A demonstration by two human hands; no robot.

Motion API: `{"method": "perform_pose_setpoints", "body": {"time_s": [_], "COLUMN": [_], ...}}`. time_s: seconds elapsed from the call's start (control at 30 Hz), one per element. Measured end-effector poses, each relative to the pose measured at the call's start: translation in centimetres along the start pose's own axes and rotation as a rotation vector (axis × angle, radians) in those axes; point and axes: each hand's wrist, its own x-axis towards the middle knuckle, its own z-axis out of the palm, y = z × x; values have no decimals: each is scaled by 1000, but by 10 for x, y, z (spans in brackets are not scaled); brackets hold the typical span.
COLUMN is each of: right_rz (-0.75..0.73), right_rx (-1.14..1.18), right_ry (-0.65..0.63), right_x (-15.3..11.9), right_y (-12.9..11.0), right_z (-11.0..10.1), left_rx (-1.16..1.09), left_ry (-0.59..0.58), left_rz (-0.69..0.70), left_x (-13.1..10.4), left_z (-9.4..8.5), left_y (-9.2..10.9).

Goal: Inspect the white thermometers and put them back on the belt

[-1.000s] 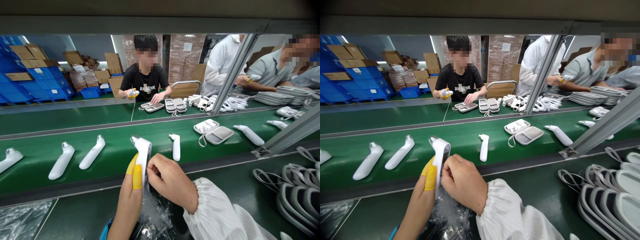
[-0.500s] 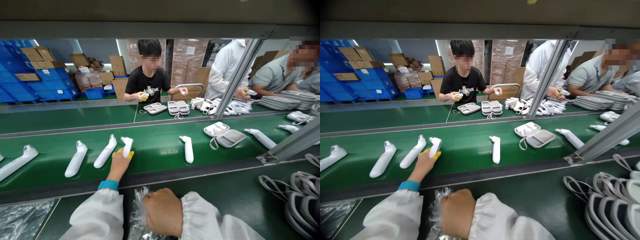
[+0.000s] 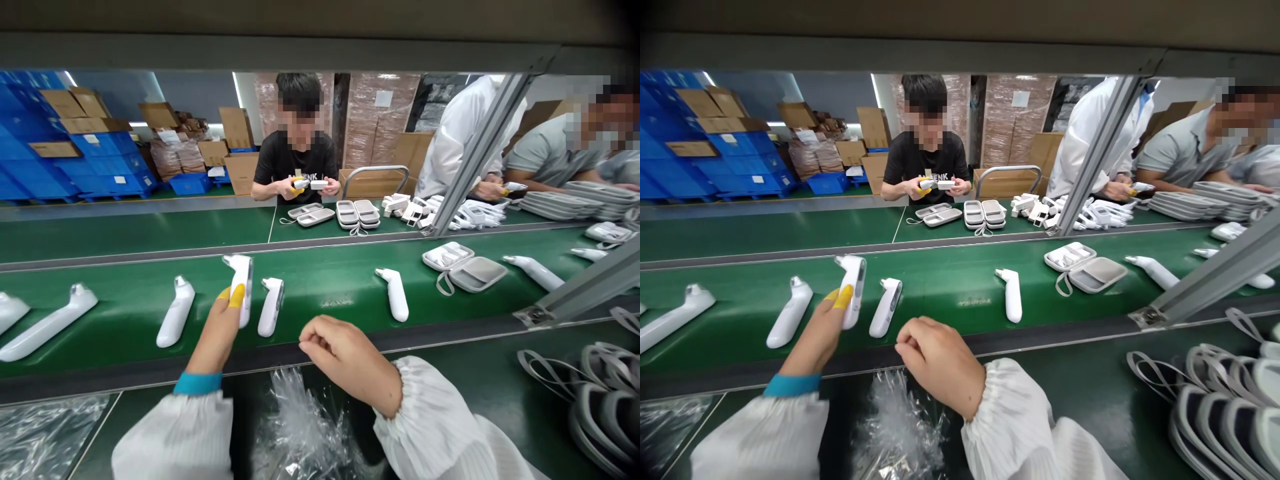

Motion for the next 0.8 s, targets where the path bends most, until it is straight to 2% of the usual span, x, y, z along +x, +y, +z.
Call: {"method": "perform_pose_setpoints", "body": {"time_s": [0.03,0.1,0.13,0.2,0.27,0.53,0.8], "right_rz": [-1,0,11,56,112,150,191], "right_rx": [103,299,394,560,670,687,785], "right_ry": [58,109,108,82,51,19,-66], "right_x": [1,1,1,1,1,1,3], "right_y": [-2,-6,-7,-9,-10,-8,-8], "right_z": [0,1,2,3,3,-1,-6], "left_rx": [-118,-564,-676,-780,-741,-537,-508], "left_ry": [-39,-161,-201,-281,-328,-314,-307], "left_rz": [7,-123,-181,-243,-239,-88,-148], "left_x": [-19,-59,-78,-107,-122,-125,-125], "left_z": [4,12,15,19,20,22,22], "left_y": [10,30,38,49,51,44,38]}}
